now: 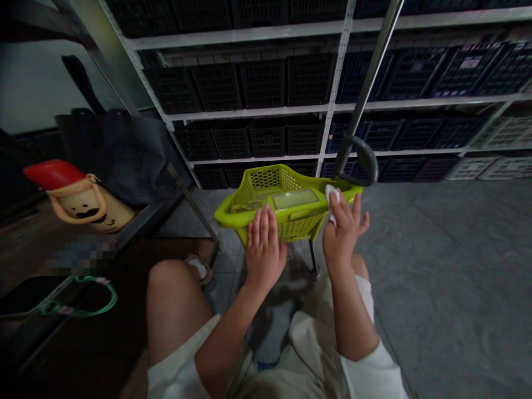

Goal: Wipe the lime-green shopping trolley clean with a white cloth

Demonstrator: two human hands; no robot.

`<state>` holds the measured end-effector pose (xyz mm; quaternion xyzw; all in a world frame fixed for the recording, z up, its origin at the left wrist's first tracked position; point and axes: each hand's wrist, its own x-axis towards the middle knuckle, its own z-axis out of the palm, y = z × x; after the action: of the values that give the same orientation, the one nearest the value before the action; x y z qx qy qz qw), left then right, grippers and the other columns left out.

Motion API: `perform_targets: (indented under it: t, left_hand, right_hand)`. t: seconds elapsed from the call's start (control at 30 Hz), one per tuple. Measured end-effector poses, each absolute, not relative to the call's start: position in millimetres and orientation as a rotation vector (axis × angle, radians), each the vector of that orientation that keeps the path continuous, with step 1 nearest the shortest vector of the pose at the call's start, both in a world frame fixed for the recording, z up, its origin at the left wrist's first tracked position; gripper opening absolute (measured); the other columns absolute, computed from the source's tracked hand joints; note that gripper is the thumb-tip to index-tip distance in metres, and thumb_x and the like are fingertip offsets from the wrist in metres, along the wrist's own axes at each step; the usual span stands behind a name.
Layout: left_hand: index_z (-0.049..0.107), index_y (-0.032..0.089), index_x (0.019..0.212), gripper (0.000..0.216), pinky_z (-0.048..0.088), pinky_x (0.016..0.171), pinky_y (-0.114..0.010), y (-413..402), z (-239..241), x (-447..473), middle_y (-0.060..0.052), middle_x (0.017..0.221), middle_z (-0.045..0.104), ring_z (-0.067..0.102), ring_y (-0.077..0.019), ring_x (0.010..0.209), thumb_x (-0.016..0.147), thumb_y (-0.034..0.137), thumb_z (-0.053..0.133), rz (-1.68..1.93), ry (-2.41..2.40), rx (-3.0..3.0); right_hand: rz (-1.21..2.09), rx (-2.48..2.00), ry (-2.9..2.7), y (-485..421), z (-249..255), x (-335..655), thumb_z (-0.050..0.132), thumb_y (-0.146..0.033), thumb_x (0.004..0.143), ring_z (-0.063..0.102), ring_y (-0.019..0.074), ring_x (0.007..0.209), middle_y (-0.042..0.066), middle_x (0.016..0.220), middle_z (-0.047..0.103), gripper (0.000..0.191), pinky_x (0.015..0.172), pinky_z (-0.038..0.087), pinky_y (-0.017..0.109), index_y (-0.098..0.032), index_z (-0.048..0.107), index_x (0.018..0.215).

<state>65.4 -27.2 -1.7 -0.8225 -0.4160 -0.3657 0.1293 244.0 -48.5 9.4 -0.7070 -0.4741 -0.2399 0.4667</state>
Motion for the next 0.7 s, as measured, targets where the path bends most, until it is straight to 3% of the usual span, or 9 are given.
perform_targets:
  t: [0.1, 0.27, 0.43, 0.57, 0.7]
  left_hand:
    - [0.023, 0.005, 0.156, 0.071, 0.025, 0.124, -0.045, -28, -2, 68, -0.017, 0.163, 0.031, 0.020, -0.0266, 0.154, 0.090, 0.017, 0.048, -1.081, -1.216, -2.389]
    - [0.024, 0.005, 0.155, 0.066, 0.030, 0.122, -0.045, -27, -4, 67, -0.018, 0.160, 0.036, 0.022, -0.0252, 0.153, 0.093, 0.016, 0.044, -1.082, -1.217, -2.364]
    - [0.023, 0.006, 0.156, 0.070, 0.028, 0.123, -0.045, -27, -3, 63, -0.018, 0.162, 0.031, 0.020, -0.0258, 0.154, 0.091, 0.016, 0.047, -1.059, -1.193, -2.395]
    - [0.021, 0.005, 0.156, 0.073, 0.026, 0.124, -0.045, -28, -1, 64, -0.017, 0.163, 0.029, 0.018, -0.0262, 0.154, 0.090, 0.016, 0.049, -1.056, -1.201, -2.401]
    - [0.022, 0.005, 0.156, 0.072, 0.027, 0.123, -0.045, -28, -2, 67, -0.017, 0.163, 0.030, 0.018, -0.0261, 0.155, 0.090, 0.016, 0.047, -1.070, -1.212, -2.394]
  right_hand:
    - [-0.564, -1.747, -1.183, -50, 10, 232, 0.038, -0.008, 0.075, 0.026, 0.0313, 0.152, 0.005, 0.150, 0.054, 0.073, 0.113, 0.024, 0.062, -0.028, 0.051, 0.144]
    - [-0.514, -1.539, -1.683, -60, 16, 173, 0.040, -0.006, 0.074, 0.025, 0.0246, 0.153, 0.004, 0.153, 0.050, 0.076, 0.120, 0.017, 0.052, -0.026, 0.046, 0.147]
    - [-0.542, -1.596, -1.558, -57, 13, 204, 0.039, -0.006, 0.076, 0.022, 0.0250, 0.154, 0.001, 0.148, 0.056, 0.071, 0.120, 0.010, 0.059, -0.032, 0.054, 0.141]
    - [-0.529, -1.725, -1.118, -49, 8, 243, 0.037, -0.009, 0.078, 0.026, 0.0291, 0.152, 0.003, 0.147, 0.057, 0.069, 0.114, 0.018, 0.067, -0.032, 0.055, 0.141]
    - [-0.539, -1.722, -1.212, -49, 12, 217, 0.038, -0.008, 0.074, 0.024, 0.0288, 0.153, 0.004, 0.150, 0.054, 0.074, 0.114, 0.024, 0.061, -0.029, 0.051, 0.144]
